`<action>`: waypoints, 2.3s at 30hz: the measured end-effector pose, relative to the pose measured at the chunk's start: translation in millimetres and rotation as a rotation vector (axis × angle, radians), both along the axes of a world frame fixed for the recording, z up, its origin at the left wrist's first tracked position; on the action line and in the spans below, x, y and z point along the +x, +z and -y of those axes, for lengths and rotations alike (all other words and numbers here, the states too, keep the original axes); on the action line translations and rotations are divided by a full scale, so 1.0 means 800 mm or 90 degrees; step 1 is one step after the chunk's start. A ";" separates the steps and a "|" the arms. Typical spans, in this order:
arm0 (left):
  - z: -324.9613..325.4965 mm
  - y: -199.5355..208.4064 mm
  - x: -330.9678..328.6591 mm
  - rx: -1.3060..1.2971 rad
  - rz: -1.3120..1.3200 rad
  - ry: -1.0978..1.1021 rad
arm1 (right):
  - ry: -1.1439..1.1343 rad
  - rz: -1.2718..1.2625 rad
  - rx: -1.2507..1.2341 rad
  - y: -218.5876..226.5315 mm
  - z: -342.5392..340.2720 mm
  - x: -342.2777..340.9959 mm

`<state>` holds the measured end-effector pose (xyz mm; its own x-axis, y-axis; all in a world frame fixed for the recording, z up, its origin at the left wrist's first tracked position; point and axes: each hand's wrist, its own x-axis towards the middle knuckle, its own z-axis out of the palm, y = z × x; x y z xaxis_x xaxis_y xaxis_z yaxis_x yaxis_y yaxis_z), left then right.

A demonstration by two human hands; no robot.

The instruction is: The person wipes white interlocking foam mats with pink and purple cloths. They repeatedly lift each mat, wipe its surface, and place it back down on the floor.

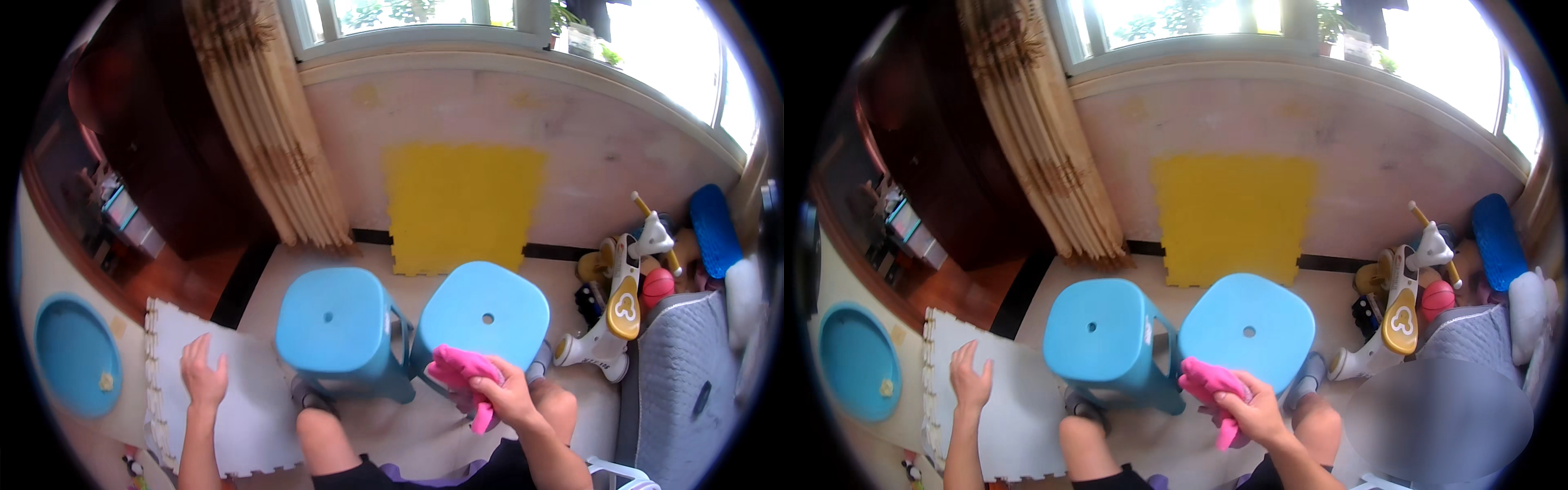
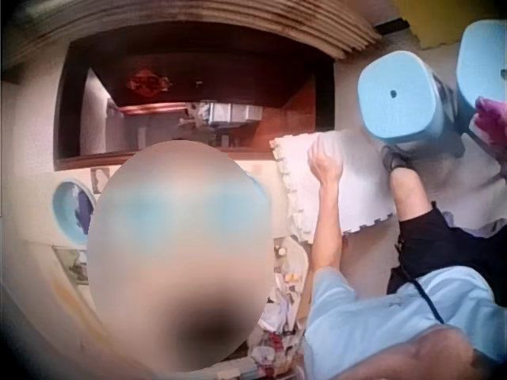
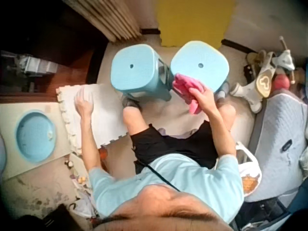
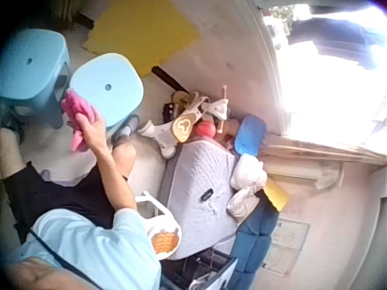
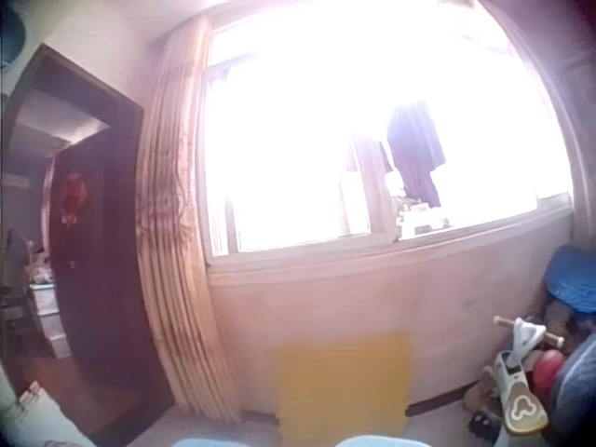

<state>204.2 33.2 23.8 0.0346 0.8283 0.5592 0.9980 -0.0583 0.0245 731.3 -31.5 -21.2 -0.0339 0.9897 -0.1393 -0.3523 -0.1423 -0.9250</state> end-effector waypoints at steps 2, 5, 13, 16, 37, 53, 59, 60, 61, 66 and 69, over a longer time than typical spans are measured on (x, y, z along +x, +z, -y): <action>-0.079 0.007 0.094 -0.008 0.031 -0.118 | 0.020 -0.055 -0.009 -0.008 -0.014 0.009; -0.213 -0.001 0.226 -0.047 0.001 -0.261 | 0.019 -0.085 -0.044 -0.037 -0.016 0.028; -0.558 -0.088 0.492 -0.115 -0.162 -0.335 | 0.108 -0.167 -0.163 -0.026 0.003 0.072; -0.641 -0.101 0.580 -0.205 -0.021 -0.224 | 0.066 -0.110 -0.090 -0.030 0.008 0.083; -0.606 -0.028 0.575 -0.114 -0.141 -0.472 | 0.056 -0.114 -0.134 -0.032 -0.008 0.084; 0.064 -0.036 0.259 0.017 -0.085 -0.414 | 0.696 0.043 0.113 -0.078 0.030 0.008; 0.116 -0.169 0.264 -0.087 -0.029 -0.369 | 0.519 -0.134 -0.140 -0.084 0.089 0.000; 0.117 -0.158 0.263 -0.086 -0.010 -0.364 | 0.417 -0.284 -0.148 -0.084 0.099 -0.002; 0.116 -0.137 0.267 -0.088 0.011 -0.359 | 0.323 -0.436 -0.143 -0.067 0.104 -0.005; 0.122 -0.099 0.268 -0.169 0.293 -0.336 | 0.195 -0.736 -0.140 -0.102 0.099 -0.020; 0.151 -0.100 0.292 -0.344 0.822 -0.366 | 0.099 -0.658 -0.157 -0.079 0.100 -0.030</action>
